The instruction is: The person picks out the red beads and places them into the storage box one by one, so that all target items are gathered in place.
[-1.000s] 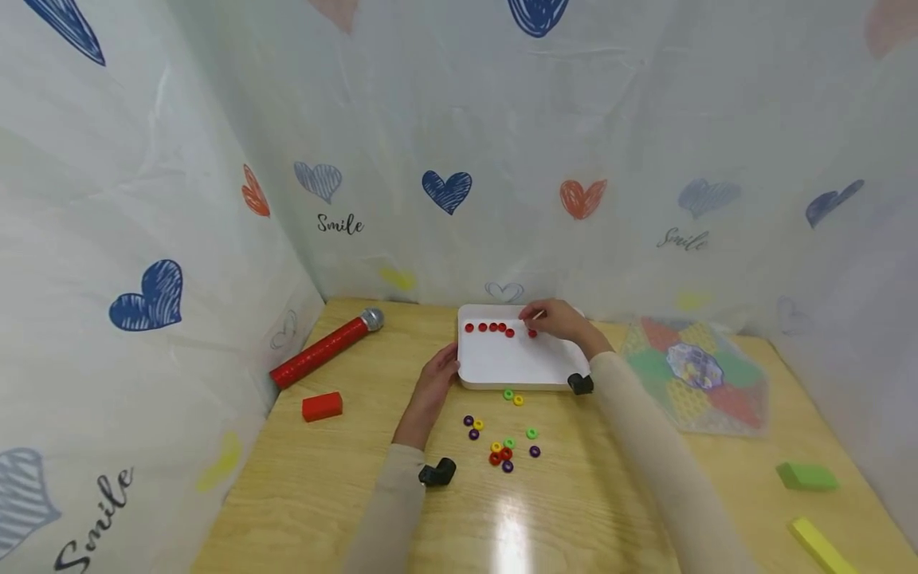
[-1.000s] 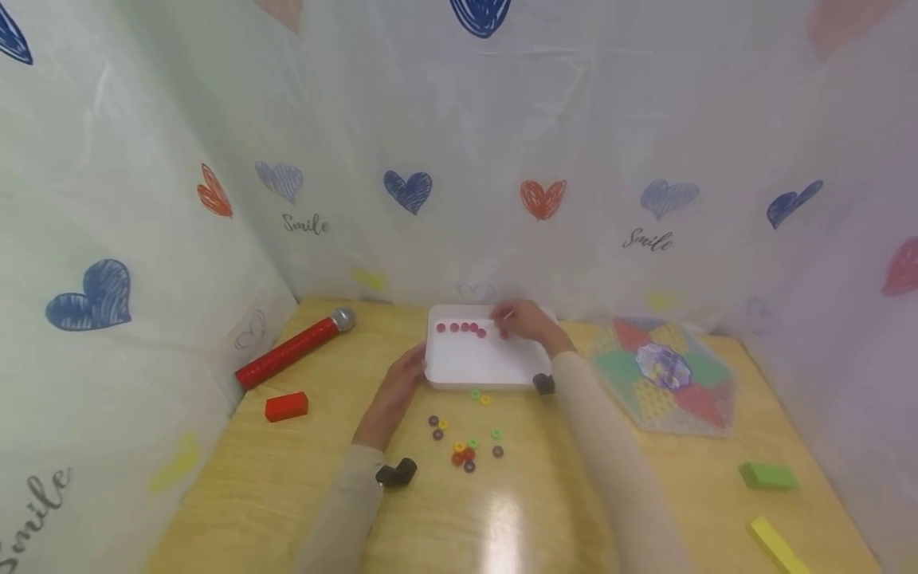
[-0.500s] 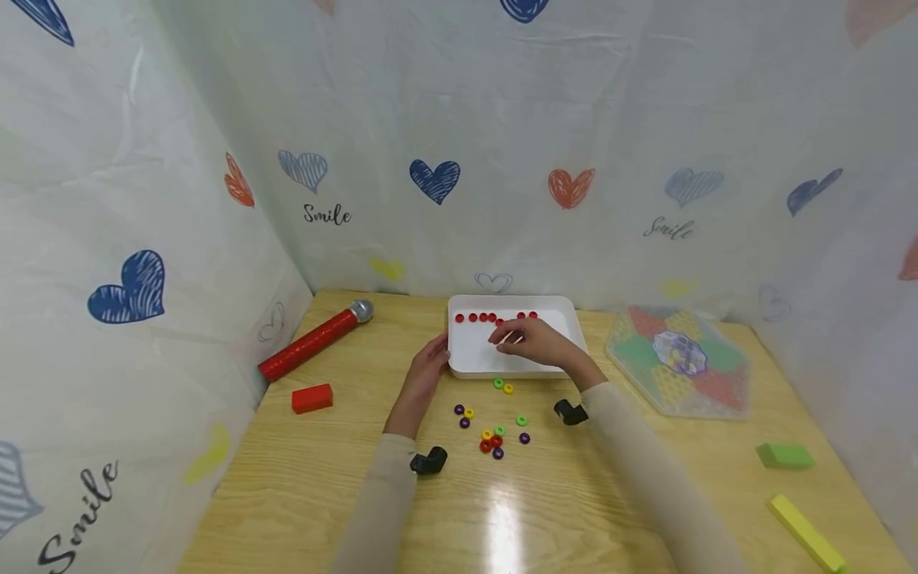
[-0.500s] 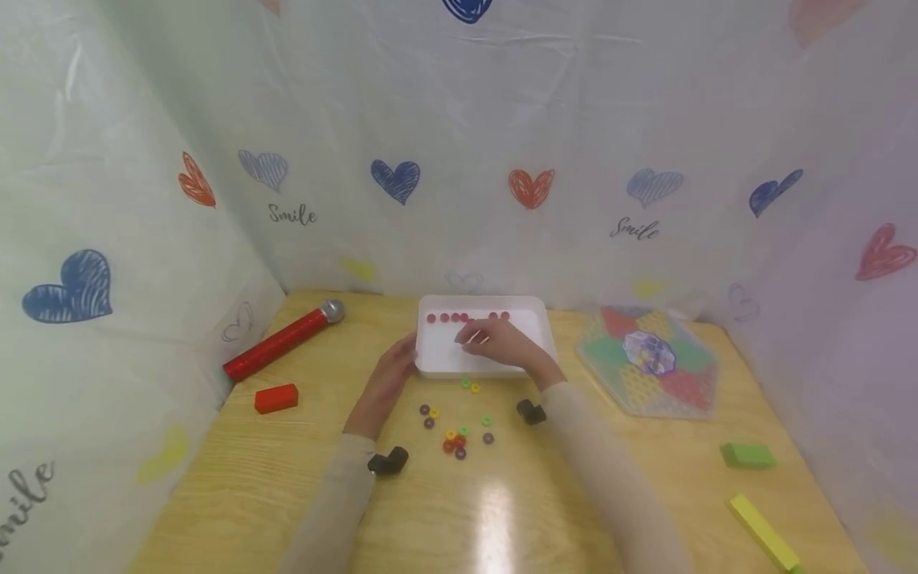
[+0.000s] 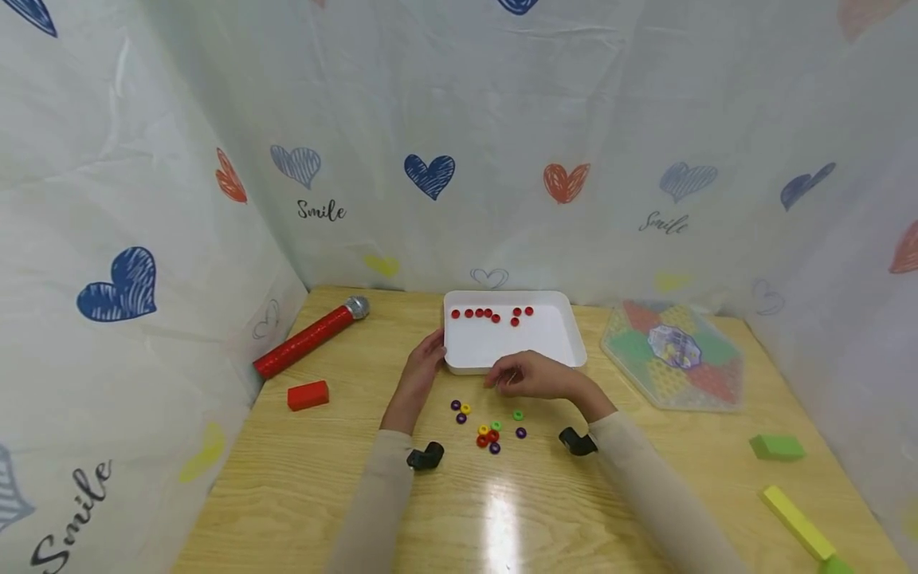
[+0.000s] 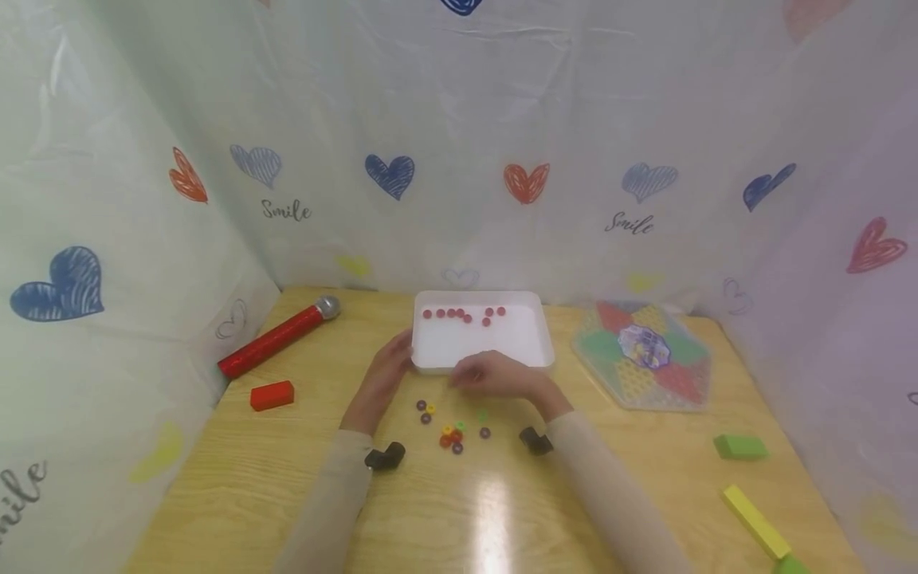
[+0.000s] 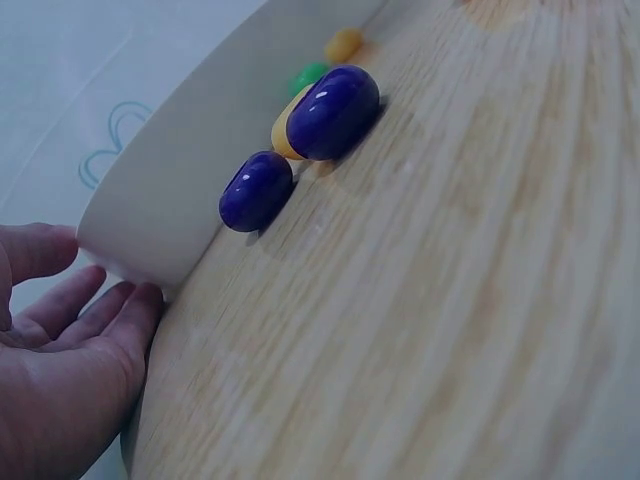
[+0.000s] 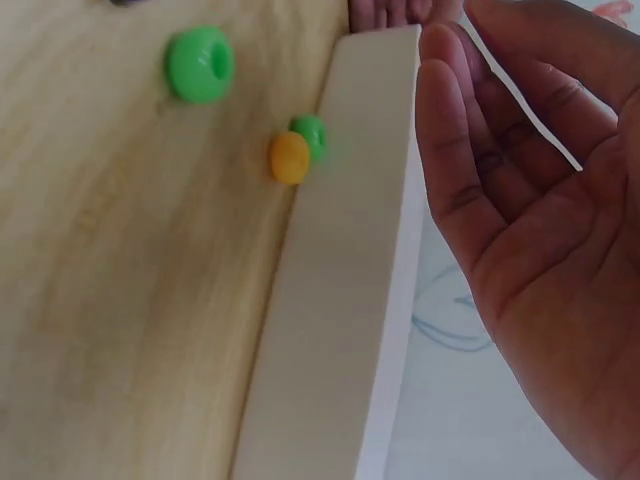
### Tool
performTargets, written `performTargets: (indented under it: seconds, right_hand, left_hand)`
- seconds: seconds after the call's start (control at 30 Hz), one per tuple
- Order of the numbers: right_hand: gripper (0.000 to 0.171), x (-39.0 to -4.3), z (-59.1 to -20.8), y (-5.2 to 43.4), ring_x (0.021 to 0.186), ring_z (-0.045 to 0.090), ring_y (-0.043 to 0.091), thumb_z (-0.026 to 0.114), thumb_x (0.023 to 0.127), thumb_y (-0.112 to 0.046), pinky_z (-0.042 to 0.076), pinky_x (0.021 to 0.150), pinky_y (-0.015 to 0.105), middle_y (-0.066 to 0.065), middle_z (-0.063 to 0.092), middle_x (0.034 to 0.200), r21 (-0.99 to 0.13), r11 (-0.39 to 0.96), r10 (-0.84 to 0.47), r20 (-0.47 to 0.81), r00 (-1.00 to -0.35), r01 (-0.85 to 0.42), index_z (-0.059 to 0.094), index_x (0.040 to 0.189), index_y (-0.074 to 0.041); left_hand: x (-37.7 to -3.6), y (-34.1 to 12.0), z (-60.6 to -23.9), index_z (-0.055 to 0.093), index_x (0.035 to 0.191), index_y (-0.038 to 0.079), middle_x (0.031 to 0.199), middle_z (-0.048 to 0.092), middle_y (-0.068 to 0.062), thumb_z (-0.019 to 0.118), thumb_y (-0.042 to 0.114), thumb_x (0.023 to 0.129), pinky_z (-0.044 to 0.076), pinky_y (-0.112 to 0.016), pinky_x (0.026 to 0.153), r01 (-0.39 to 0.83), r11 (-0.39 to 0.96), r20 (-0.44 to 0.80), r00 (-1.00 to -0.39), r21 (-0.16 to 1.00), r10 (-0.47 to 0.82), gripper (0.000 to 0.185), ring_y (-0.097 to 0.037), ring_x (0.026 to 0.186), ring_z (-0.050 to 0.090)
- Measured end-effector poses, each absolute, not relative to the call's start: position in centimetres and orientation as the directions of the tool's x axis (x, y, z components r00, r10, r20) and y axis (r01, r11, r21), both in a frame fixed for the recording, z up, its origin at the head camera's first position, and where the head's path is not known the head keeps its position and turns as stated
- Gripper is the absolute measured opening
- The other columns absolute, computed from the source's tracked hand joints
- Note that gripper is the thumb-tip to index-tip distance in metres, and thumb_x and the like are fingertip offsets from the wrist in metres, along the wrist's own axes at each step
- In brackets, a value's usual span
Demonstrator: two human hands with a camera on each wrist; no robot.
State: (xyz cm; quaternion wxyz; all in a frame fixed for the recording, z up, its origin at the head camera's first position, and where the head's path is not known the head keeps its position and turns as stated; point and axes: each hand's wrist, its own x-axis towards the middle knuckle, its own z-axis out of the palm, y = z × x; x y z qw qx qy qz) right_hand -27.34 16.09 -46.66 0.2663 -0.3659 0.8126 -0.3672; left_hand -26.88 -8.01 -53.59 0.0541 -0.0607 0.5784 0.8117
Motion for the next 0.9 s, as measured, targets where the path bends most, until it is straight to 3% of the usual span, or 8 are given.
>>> performTargets:
  seconds: [0.37,0.53,0.9]
  right_hand:
    - [0.017,-24.3,-48.1,15.9,0.083,0.062,0.006,0.062,0.092,-0.010,0.054,0.074,0.025,-0.006,0.069,0.099,-0.767,0.462,-0.841,-0.220,-0.494,-0.445,0.071,0.105,-0.018]
    - [0.023,-23.4,-48.6,15.9,0.078,0.059,0.006,0.061,0.090,-0.004,0.054,0.067,0.024,-0.008,0.068,0.097,-0.765,0.484,-0.829,-0.246,-0.503,-0.424,0.071,0.104,-0.019]
    - [0.024,-21.9,-49.7,16.5,0.081,0.057,0.002,0.063,0.090,-0.005,0.053,0.070,0.020,-0.015,0.066,0.100,-0.720,0.450,-0.848,-0.159,-0.506,-0.528,0.071,0.102,-0.024]
  left_hand:
    - [-27.1,-8.0,-53.8,0.036,0.147,0.004,0.151,0.037,-0.016,0.045,0.003,0.100,0.029,-0.040,0.116,-0.161,-0.312,-0.164,-0.986,0.936,0.018,0.048,-0.026,0.141,0.033]
    - [-27.0,-8.0,-53.9,0.038,0.147,0.006,0.151,0.038,-0.013,0.046,0.005,0.100,0.029,-0.038,0.116,-0.179,-0.321,-0.183,-0.983,0.930,0.020,0.048,-0.023,0.141,0.034]
    - [-27.1,-7.9,-53.7,0.038,0.147,0.008,0.153,0.036,-0.011,0.046,0.006,0.100,0.028,-0.038,0.116,-0.189,-0.311,-0.194,-0.981,0.931,0.014,0.048,-0.023,0.142,0.032]
